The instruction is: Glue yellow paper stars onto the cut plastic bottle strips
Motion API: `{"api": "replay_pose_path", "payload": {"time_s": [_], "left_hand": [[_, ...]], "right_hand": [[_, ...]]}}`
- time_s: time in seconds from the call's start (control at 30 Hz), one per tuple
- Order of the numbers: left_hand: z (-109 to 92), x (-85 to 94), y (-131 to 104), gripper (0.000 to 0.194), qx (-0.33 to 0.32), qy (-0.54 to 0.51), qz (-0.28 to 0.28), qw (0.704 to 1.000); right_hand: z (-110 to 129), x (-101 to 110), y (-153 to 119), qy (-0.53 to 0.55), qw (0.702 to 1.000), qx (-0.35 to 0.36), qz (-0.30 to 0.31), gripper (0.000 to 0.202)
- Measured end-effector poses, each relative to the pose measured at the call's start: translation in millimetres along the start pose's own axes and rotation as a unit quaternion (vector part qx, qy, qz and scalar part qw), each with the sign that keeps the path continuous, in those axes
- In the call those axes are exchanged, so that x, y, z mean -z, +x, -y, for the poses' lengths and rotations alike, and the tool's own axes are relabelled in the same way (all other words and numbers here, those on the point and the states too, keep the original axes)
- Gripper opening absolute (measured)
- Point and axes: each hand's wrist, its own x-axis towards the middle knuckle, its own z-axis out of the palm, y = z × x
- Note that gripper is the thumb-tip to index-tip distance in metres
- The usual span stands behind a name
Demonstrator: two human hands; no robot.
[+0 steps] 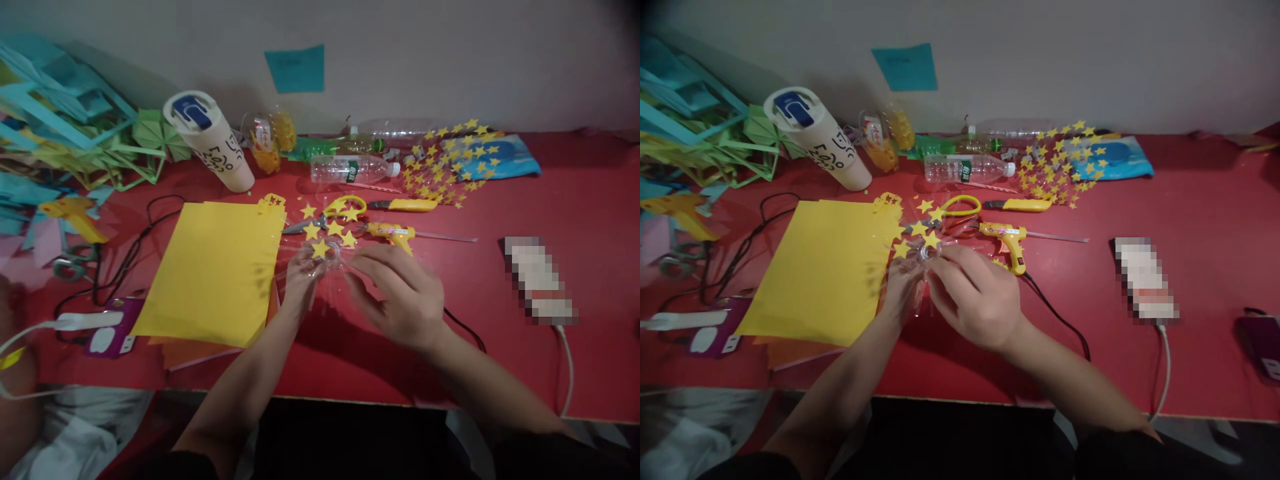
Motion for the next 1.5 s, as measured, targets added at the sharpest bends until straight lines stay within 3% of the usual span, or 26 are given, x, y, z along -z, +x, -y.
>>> {"api": "replay_pose_path", "payload": {"time_s": [0.13, 0.27, 0.4, 0.53, 0.63, 0.73, 0.83, 1.13, 1.5], "left_hand": [[-5, -4.4, 1, 0.044, -0.009, -0.005, -0.022, 1.0], [-5, -5.3, 6, 0.047, -0.025, 0.007, -0.027, 0.999], [-7, -3.0, 9, 0.047, -0.029, 0.014, -0.024, 0.999], [-11, -0.7, 9, 0.045, -0.033, 0.018, -0.009, 0.999], [-13, -2.2, 9, 0.045, -0.036, 0.018, 0.001, 0.999], [-17, -7.4, 5, 0.044, -0.035, 0.018, 0.011, 0.999], [-21, -14.0, 0, 0.043, -0.028, 0.019, 0.032, 0.999], [-22, -21.1, -6, 0.043, -0.021, 0.01, 0.047, 0.999], [-26, -23.6, -7, 0.04, -0.004, 0.006, 0.05, 0.999]], "right_hand": [[-2, 11, 4, 0.009, 0.999, -0.037, -0.03, 0.016], [-19, 15, 8, -0.004, 0.994, -0.1, -0.036, 0.009], [-46, 4, 7, 0.008, 0.978, -0.207, 0.013, 0.014], [-58, -6, 5, 0.122, 0.953, -0.27, 0.069, 0.022], [-50, -3, 6, 0.134, 0.964, -0.23, 0.014, 0.017], [-35, 4, 8, 0.078, 0.99, -0.097, -0.062, 0.008], [-23, 6, 8, 0.057, 0.997, -0.002, -0.051, 0.011], [-17, -7, 3, 0.089, 0.991, -0.096, 0.007, 0.005], [-16, -8, 3, 0.112, 0.993, -0.011, -0.039, 0.013]]}}
